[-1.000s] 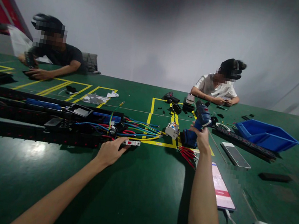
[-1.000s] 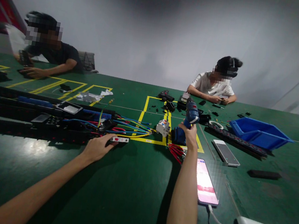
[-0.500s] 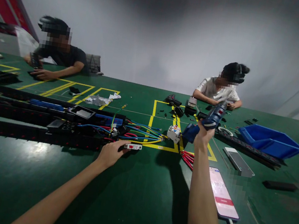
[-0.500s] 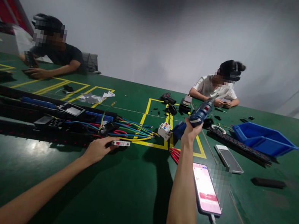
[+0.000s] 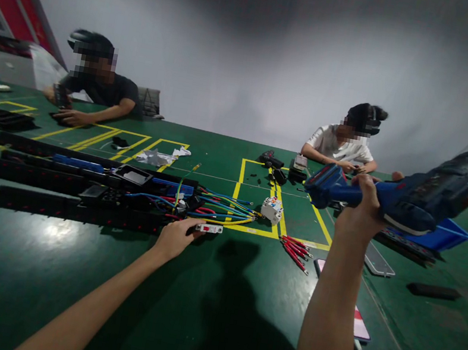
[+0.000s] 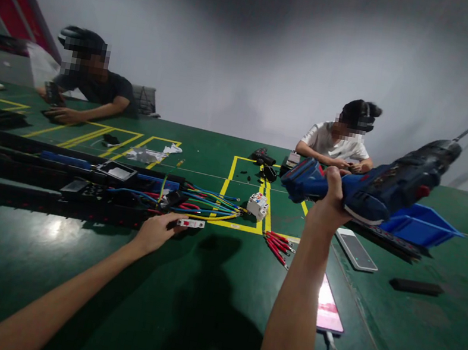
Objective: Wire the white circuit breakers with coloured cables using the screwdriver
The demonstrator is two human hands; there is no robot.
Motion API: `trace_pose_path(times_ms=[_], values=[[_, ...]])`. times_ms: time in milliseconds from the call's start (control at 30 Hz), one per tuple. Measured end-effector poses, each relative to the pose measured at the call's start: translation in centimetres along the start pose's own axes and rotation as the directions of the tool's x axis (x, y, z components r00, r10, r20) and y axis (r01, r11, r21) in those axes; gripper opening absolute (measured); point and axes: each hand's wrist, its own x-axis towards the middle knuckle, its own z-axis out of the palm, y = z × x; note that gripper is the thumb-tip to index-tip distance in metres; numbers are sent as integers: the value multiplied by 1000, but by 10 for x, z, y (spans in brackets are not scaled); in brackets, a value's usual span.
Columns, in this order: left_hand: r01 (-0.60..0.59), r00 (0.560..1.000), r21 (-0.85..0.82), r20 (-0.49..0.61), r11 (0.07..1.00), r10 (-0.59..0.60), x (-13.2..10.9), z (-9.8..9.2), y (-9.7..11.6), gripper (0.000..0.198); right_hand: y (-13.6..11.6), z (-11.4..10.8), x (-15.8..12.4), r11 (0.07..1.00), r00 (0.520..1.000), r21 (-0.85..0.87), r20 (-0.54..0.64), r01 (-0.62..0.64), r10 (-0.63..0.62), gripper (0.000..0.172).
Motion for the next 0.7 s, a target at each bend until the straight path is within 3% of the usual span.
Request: trace_pose_path(times_ms=[100,200,300,400,567,700], values=[[-1,1000,3,-6,1000,1,0,1,-1,38,-23,4,-3,999,998,20,48,-42,41,30],[-1,1000,1,-19,1000,1,0,2,-2,38,-31,4,-6,977,965,52,177,-205,193,55],[4,1000,-3,-16,1000,-4,-1,0,-1,37,-28,7,-14,876,830,14,330,-481,450,69],[14,1000,7,-19,1000,-13,-1,-1,-1,37,-17,18,-30,749,705,-8,329,-663,628,64],[30,999,14,-13,999,-30,0,1,-5,37,-3,47,-63,599,587,34,251,-800,770,64],[16,1000,-19,-16,1000,-17,0,1,-8,37,-9,59,-87,566,546,21,293,-824,785,68]])
